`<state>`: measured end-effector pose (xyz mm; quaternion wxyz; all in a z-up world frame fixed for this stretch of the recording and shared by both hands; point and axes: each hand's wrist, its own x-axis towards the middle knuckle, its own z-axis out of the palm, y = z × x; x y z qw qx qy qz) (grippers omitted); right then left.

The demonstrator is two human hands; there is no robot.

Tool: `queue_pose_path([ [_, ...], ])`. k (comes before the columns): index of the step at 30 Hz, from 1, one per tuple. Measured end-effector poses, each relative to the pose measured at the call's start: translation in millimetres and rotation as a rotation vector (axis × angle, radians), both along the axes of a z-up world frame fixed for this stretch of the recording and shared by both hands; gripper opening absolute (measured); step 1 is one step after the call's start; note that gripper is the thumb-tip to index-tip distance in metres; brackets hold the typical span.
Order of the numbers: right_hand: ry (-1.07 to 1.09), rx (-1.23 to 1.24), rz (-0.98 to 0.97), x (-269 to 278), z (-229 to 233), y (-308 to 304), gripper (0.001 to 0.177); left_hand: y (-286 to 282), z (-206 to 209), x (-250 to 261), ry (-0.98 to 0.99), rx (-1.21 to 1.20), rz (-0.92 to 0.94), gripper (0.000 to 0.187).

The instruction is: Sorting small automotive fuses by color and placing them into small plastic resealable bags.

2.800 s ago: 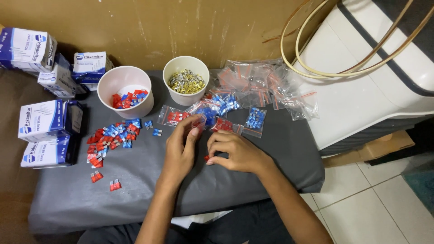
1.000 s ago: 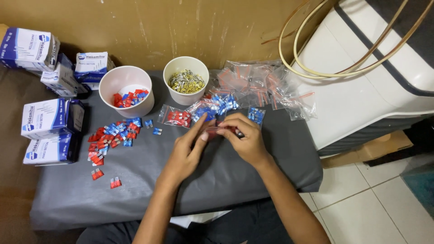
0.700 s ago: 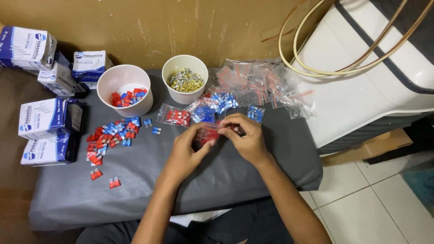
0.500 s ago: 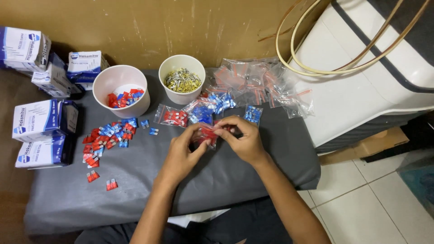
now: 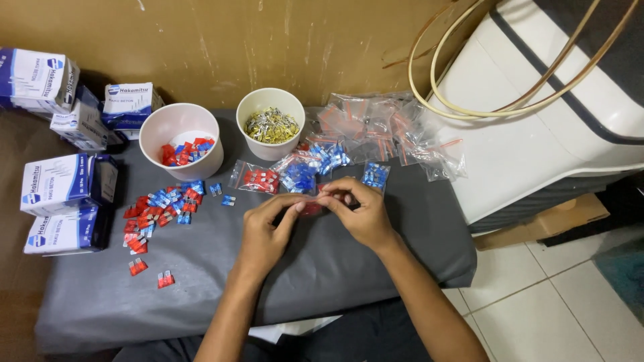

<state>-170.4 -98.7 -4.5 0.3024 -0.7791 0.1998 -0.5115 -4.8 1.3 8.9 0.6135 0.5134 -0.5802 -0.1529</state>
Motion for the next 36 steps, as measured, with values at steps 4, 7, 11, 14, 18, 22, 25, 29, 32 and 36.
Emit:
queue_pose_path([
  [4, 0.009, -0.004, 0.022, -1, 0, -2, 0.017, 2, 3, 1, 0.015, -0.027, -0.023, 0.008],
  [7, 0.015, -0.008, 0.044, -2, 0, 1, 0.016, 3, -5, 3, 0.003, 0.002, -0.036, 0.008],
  [11, 0.019, 0.017, 0.105, 0, 4, 2, 0.017, 1, -5, 2, 0.026, -0.005, -0.053, 0.005],
  [14, 0.020, 0.004, 0.129, 0, 2, 3, 0.019, 3, -7, 3, 0.022, 0.003, -0.058, 0.007],
  [18, 0.025, -0.042, 0.150, 3, 11, 5, 0.023, 0, -9, 2, 0.004, 0.006, -0.078, 0.003],
  [22, 0.015, -0.031, 0.163, 3, 10, 5, 0.023, 3, -1, 2, -0.007, -0.008, -0.087, 0.005],
  [25, 0.000, -0.012, 0.179, 3, 4, 5, 0.024, 4, -3, 3, -0.021, -0.037, -0.099, 0.005],
  [29, -0.006, 0.013, 0.178, 2, 1, 3, 0.025, 0, -13, 3, -0.003, 0.014, -0.082, 0.002],
  [32, -0.020, 0.013, 0.156, 1, 0, 0, 0.024, -1, -7, 3, 0.027, 0.003, -0.074, 0.012],
  [36, -0.034, 0.022, 0.124, 0, -1, 0, 0.025, -1, -7, 3, 0.037, -0.024, -0.060, 0.008],
])
